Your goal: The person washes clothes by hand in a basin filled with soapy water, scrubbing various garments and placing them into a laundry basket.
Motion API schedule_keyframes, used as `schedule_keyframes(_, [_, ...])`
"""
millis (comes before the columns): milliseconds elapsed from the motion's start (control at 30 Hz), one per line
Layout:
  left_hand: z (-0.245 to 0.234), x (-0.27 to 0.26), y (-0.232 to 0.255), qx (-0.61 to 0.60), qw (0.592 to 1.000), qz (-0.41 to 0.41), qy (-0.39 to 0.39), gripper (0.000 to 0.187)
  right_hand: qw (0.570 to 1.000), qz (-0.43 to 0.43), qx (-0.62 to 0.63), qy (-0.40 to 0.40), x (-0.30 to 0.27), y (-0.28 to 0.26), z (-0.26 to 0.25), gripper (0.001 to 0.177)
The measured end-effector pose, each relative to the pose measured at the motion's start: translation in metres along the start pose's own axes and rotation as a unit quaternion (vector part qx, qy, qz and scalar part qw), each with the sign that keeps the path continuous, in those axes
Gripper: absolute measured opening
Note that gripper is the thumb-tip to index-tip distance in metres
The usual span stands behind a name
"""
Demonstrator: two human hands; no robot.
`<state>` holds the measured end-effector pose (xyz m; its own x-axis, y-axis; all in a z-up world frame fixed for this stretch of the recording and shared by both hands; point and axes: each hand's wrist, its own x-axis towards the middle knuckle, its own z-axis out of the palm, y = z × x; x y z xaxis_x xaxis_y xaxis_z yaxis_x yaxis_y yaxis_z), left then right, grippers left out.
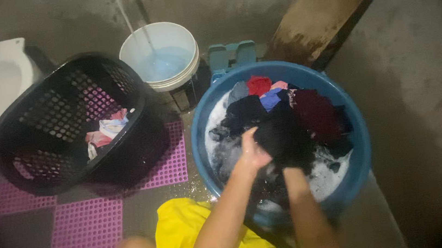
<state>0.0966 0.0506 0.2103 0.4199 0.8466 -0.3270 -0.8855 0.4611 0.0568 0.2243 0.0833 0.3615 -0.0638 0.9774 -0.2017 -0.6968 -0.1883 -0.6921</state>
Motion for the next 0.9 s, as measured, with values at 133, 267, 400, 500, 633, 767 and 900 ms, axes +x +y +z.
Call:
schedule_keyframes(133, [0.025, -0.036, 0.030, 0.085, 0.992, -0.052, 0.082, 0.068, 0.999, -0.034, -0.012, 0.005, 0.019, -0.024, 0.010, 0.052])
schedule_keyframes(267, [0.052, -0.054, 0.012, 0.017, 0.949, -0.169, -0.265, 0.089, 0.999, -0.035, -0.016, 0.007, 0.024, -0.032, 0.010, 0.047])
schedule_keyframes(400, [0.047, -0.019, -0.001, -0.062, 0.989, -0.018, -0.132, 0.088, 1.000, -0.020, 0.014, 0.010, 0.004, -0.010, 0.003, 0.043])
schedule_keyframes(500, [0.018, 0.018, 0.020, -0.044, 0.983, 0.115, -0.138, 0.041, 0.999, -0.012, 0.026, 0.022, -0.014, 0.005, -0.008, 0.040])
schedule_keyframes(633, [0.004, 0.021, 0.020, -0.011, 0.989, 0.150, -0.006, 0.035, 0.999, -0.005, 0.026, 0.027, -0.024, 0.022, -0.012, 0.035])
schedule_keyframes(767, [0.017, 0.014, 0.017, -0.025, 0.982, 0.183, 0.047, 0.040, 0.999, 0.032, -0.006, 0.019, -0.042, 0.037, -0.018, 0.031])
schedule_keyframes(900, [0.012, -0.006, 0.038, 0.067, 0.988, 0.137, 0.033, 0.039, 0.988, -0.002, -0.146, 0.046, -0.072, 0.034, -0.026, 0.027])
